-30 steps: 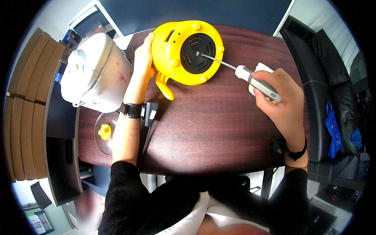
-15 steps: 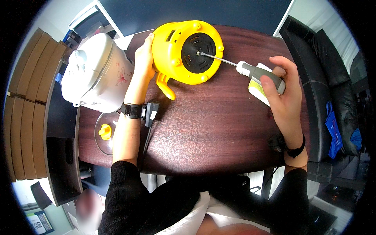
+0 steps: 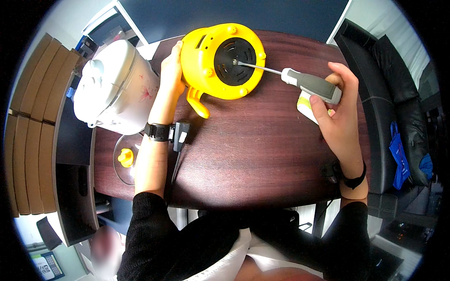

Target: The person uses a screwdriver to remove a screw from a glass lid and then from the bottom of a yellow appliance. They also wipe the inside of the yellow appliance with a cloth.

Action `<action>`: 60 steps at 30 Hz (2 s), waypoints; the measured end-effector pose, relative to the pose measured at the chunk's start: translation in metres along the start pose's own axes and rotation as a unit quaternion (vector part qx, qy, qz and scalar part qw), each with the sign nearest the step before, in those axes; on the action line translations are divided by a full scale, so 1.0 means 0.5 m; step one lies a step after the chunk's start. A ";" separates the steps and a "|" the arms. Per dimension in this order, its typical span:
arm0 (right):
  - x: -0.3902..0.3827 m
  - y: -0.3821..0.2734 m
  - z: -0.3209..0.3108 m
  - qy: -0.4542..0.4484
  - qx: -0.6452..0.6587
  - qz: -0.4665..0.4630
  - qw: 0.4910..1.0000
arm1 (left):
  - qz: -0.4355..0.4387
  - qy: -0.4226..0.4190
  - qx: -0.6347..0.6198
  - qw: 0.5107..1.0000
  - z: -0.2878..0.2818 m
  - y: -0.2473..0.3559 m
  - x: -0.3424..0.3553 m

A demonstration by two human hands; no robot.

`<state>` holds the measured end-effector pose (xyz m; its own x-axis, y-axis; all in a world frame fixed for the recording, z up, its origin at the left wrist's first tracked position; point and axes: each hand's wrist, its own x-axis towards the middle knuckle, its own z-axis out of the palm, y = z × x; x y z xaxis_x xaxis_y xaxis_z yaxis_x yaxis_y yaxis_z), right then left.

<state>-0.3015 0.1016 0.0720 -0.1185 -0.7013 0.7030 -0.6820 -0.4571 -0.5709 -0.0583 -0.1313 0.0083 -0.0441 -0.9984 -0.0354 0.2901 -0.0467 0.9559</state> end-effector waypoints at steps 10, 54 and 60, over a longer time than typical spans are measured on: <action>0.003 0.013 -0.012 -0.021 -0.009 0.025 0.999 | 0.007 -0.003 -0.004 1.000 0.004 0.002 -0.004; 0.001 0.003 -0.019 -0.071 0.030 0.122 0.990 | 0.002 0.007 0.003 1.000 0.002 0.000 0.000; 0.000 0.010 -0.010 -0.033 -0.007 0.022 0.999 | 0.001 0.002 -0.003 1.000 0.001 -0.002 0.002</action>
<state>-0.3084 0.1020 0.0712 -0.1006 -0.7555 0.6473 -0.6867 -0.4181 -0.5947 -0.0589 -0.1324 0.0076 -0.0396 -0.9986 -0.0350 0.2960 -0.0452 0.9541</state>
